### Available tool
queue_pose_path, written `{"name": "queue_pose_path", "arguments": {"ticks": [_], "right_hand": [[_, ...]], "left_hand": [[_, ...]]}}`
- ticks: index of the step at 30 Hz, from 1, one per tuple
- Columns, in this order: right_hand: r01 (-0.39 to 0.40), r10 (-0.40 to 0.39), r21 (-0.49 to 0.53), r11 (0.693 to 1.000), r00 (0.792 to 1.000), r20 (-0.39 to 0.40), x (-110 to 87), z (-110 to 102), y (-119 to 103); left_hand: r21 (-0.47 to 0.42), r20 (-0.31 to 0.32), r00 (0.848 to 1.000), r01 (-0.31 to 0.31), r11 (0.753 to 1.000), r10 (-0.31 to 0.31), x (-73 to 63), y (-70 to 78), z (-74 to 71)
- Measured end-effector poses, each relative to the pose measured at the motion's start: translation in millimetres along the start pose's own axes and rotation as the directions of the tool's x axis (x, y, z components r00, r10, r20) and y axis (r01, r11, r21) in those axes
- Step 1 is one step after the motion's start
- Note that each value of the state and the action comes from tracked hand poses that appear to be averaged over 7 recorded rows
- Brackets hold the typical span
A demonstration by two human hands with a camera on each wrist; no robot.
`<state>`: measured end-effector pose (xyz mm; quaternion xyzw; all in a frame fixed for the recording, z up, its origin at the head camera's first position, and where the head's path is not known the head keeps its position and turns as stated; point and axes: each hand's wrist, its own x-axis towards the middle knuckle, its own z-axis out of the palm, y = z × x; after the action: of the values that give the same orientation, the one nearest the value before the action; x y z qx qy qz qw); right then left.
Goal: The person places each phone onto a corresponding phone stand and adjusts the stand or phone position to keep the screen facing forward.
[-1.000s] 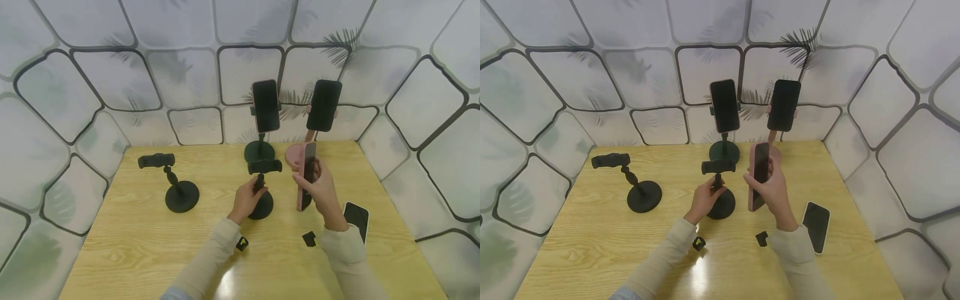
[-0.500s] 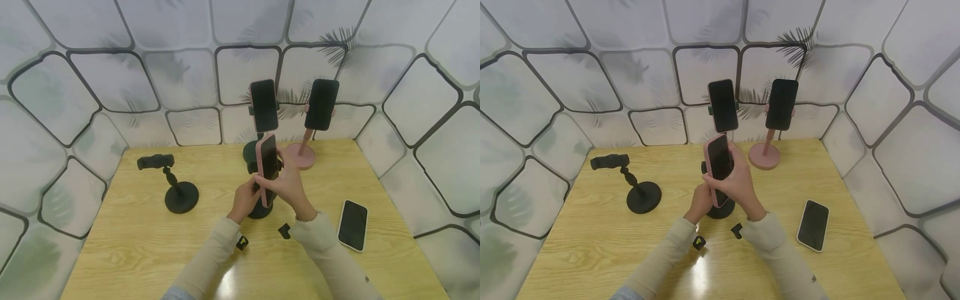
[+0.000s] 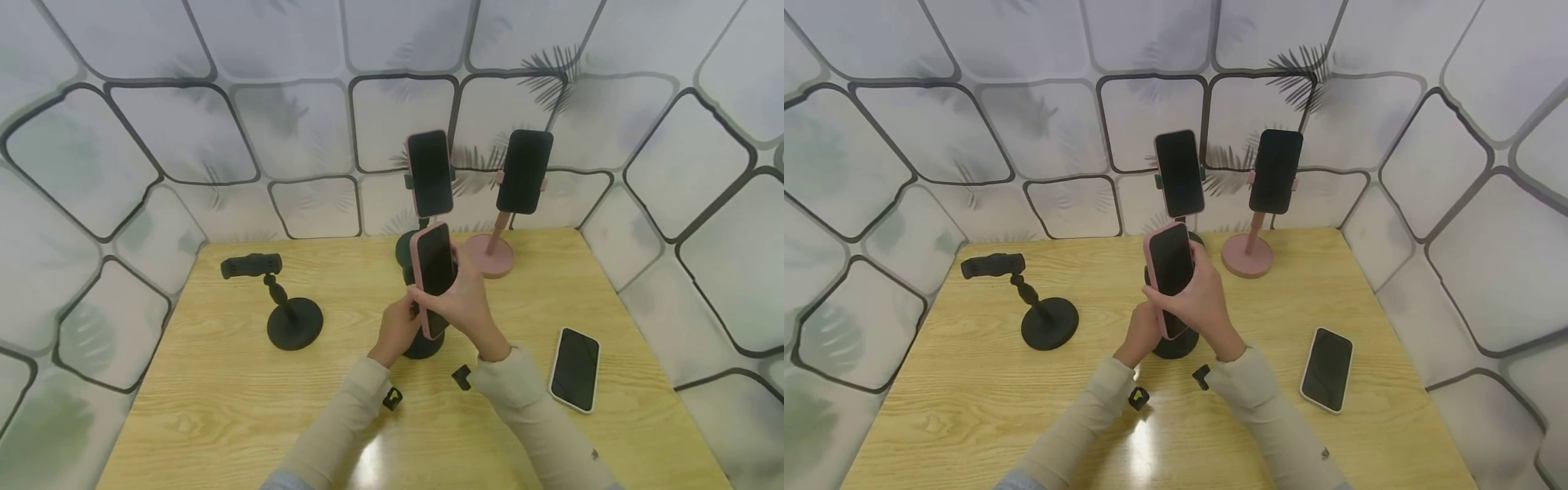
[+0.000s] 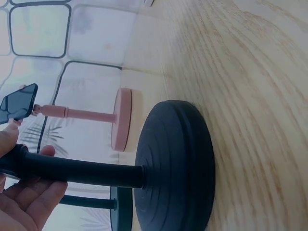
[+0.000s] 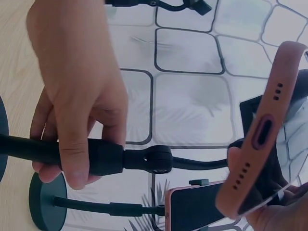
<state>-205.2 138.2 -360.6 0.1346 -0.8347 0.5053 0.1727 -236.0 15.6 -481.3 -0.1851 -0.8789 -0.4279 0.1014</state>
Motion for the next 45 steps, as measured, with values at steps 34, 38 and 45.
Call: {"name": "queue_pose_path", "arguments": {"ticks": [34,38,45], "right_hand": [[-0.068,0.064,-0.029,0.997,0.990,-0.125,1.2,19.3,-5.6],[-0.055,0.041,-0.079,0.995,0.984,-0.173,1.4,21.0,-4.5],[-0.045,0.019,-0.130,0.990,0.980,-0.196,2.3,23.0,-3.2]], "left_hand": [[0.050,-0.160,0.792,-0.590,0.806,0.590,14.0,37.0,-113.4],[0.003,-0.147,0.799,-0.589,0.808,0.583,16.6,34.9,-116.7],[-0.010,-0.146,0.793,-0.599,0.800,0.592,19.5,33.5,-122.0]]}}
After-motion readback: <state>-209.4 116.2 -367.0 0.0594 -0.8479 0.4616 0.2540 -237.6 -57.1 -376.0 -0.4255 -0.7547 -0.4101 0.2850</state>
